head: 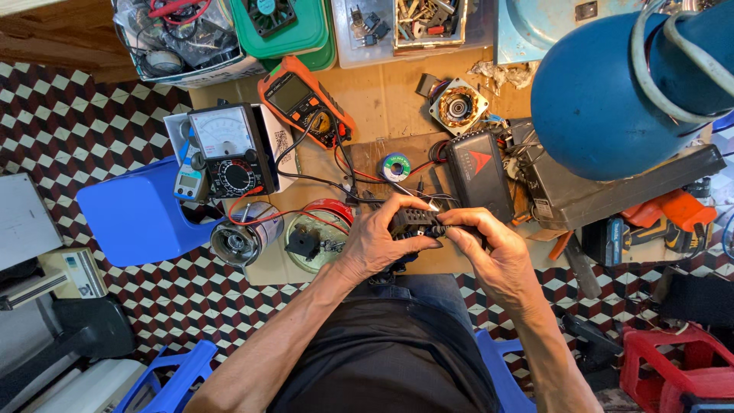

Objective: The person disassembles a black power adapter, removes the internal circuit board, and reassembles the casing. They then use a screwdriver to tighten screws on the adapter's exterior. Finally, they pick up a flat-screen monitor and place it on a blue stool.

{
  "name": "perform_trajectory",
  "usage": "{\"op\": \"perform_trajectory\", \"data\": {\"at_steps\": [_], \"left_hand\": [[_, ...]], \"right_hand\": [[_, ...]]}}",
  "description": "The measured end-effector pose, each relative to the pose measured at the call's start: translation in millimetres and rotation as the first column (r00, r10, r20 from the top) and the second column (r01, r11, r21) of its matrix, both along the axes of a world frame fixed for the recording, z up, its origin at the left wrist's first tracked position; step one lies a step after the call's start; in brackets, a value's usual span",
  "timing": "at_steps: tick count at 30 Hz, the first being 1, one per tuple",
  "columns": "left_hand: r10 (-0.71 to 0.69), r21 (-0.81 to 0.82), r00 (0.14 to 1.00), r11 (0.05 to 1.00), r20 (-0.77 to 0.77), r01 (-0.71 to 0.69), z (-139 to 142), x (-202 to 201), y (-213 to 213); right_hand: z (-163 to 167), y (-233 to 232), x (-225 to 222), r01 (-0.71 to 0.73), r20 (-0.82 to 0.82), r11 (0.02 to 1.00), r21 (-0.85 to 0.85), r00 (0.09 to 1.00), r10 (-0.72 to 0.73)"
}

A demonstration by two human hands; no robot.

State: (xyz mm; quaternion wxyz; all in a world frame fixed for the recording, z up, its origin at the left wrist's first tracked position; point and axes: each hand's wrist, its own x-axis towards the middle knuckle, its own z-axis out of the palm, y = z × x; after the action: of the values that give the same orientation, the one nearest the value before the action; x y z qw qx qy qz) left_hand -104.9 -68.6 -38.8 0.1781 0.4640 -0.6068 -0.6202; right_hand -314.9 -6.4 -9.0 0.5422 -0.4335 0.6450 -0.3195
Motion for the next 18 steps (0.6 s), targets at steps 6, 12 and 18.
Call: {"op": "perform_trajectory", "data": {"at_steps": [6, 12, 18], "left_hand": [[-0.018, 0.022, 0.998, 1.0, 0.058, 0.017, -1.3, -3.5, 1.4], [-0.116, 0.015, 0.974, 0.993, 0.193, 0.116, -0.9, -10.4, -4.6], [-0.177, 0.093, 0.947, 0.983, 0.269, 0.157, -0.5, -20.8, -6.6]], "right_hand": [[-12.1, -3.9, -5.9, 0.013, 0.046, 0.99, 0.138, 0.999, -0.02], [-30.6, -12.7, -23.5, 0.033, 0.247, 0.942, 0.334, 0.961, -0.121], [-42.5, -16.5, -34.2, 0.013, 0.283, 0.922, 0.388, 0.95, -0.132]]}}
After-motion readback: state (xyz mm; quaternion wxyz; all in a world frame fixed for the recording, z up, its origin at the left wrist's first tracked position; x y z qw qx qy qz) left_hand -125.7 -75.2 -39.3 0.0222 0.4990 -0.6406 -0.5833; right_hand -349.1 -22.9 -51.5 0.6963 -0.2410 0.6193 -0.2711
